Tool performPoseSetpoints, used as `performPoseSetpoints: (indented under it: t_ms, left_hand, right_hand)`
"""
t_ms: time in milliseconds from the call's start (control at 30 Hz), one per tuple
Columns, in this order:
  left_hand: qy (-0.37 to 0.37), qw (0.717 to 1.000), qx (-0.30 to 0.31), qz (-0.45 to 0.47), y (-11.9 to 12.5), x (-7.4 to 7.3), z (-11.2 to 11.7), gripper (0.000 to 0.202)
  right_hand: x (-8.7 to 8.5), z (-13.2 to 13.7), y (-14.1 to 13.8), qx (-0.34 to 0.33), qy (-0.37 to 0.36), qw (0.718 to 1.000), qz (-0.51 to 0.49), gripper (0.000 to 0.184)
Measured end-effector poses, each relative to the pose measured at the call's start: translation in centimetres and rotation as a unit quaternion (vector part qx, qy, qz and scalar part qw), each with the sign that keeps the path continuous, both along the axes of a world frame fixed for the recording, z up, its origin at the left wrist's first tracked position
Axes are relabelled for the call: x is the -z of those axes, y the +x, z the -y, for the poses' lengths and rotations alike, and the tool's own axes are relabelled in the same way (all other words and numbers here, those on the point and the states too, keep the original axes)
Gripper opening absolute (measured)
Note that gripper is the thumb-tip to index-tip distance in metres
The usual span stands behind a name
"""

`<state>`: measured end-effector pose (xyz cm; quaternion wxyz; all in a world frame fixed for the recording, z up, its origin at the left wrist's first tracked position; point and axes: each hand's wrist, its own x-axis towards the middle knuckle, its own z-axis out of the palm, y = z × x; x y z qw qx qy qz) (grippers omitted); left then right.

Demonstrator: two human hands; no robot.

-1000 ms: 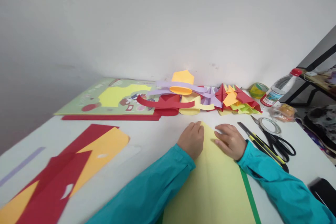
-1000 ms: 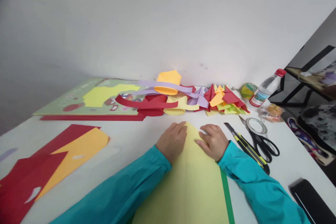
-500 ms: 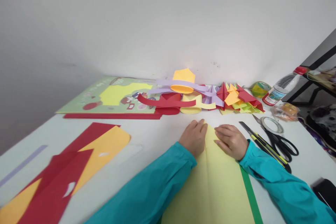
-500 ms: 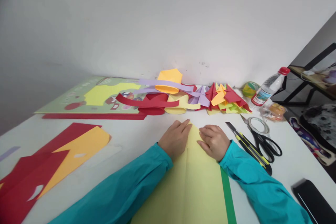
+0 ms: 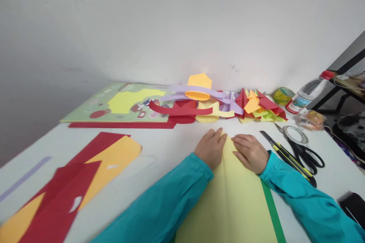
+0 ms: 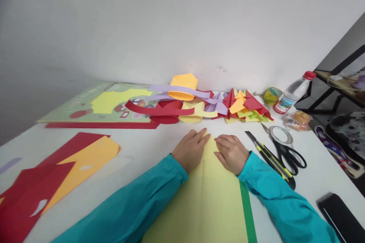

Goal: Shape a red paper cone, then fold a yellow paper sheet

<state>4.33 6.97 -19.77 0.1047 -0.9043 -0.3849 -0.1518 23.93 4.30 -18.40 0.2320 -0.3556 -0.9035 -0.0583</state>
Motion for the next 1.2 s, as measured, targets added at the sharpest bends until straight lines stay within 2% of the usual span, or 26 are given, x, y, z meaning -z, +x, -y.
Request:
performPoseSetpoints:
  t_ms: [600, 1200]
  left_hand:
    - [-0.022, 1.0, 0.002, -0.018, 0.0, -0.3, 0.1, 0.039]
    - [-0.032, 0.994, -0.009, -0.101, -0.8, -1.3, 0.3, 0.047]
  right_hand:
    - [-0.5, 0.3, -0.3, 0.005, 0.002, 0.999, 0.046, 0.027]
    - [-0.2, 0.2, 0.2, 0.004, -0.007, 0.998, 0.059, 0.031]
